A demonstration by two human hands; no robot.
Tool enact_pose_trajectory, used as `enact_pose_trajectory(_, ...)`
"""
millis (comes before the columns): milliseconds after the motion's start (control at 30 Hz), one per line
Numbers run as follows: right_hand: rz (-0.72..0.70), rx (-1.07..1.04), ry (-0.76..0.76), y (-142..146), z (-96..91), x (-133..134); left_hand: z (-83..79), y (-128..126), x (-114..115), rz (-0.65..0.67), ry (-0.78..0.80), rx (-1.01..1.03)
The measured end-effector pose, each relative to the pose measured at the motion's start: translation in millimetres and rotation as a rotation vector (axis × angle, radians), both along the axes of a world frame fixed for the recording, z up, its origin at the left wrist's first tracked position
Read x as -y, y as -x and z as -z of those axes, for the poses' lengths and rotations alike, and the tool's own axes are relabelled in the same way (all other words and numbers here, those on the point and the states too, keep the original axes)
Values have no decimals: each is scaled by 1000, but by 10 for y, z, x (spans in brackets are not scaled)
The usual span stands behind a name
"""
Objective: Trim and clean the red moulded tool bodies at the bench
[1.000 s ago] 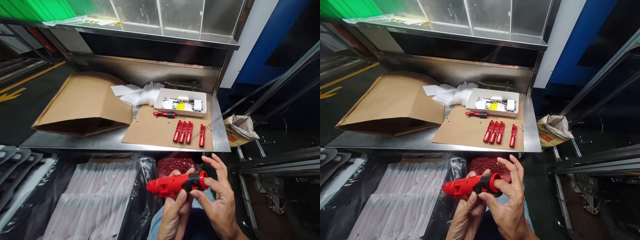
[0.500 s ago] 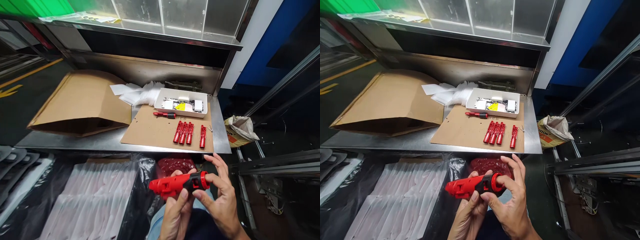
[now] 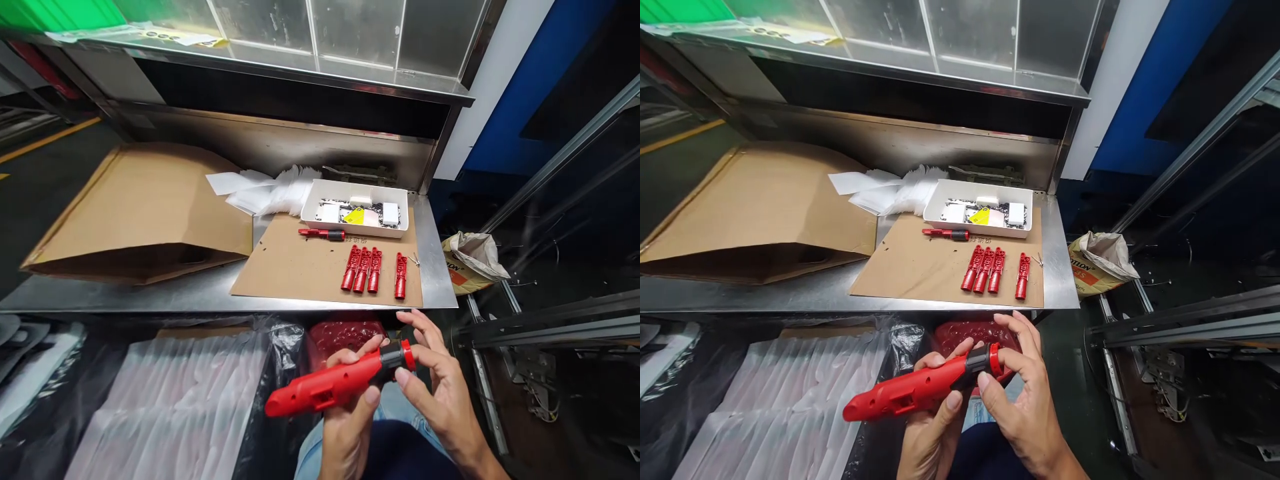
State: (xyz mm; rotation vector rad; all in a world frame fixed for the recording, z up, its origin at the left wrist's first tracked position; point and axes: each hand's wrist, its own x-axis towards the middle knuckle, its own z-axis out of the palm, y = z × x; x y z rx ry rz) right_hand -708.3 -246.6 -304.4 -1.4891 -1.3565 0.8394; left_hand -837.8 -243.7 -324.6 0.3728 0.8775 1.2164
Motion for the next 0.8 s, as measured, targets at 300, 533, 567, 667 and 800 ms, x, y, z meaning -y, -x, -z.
enact_pose_trajectory(300, -35, -10, 43, -47, -15, -59, 43, 10, -30, 5, -70, -83)
enact_pose_trajectory(533, -92, -11, 63, -133, -45, -105, 62, 46, -62, 4, -149, -146)
enact_pose_trajectory(567, -101, -5, 62, -135, -40, -111, 64, 47, -65, -1, -157, -157)
enact_pose_trajectory(667, -104, 4, 66, -121, -26, -129, 58, 34, -64, -54, -205, -217)
enact_pose_trajectory(800, -70, 55, 74, -61, -17, -145, 44, -5, -24, -161, -355, -285)
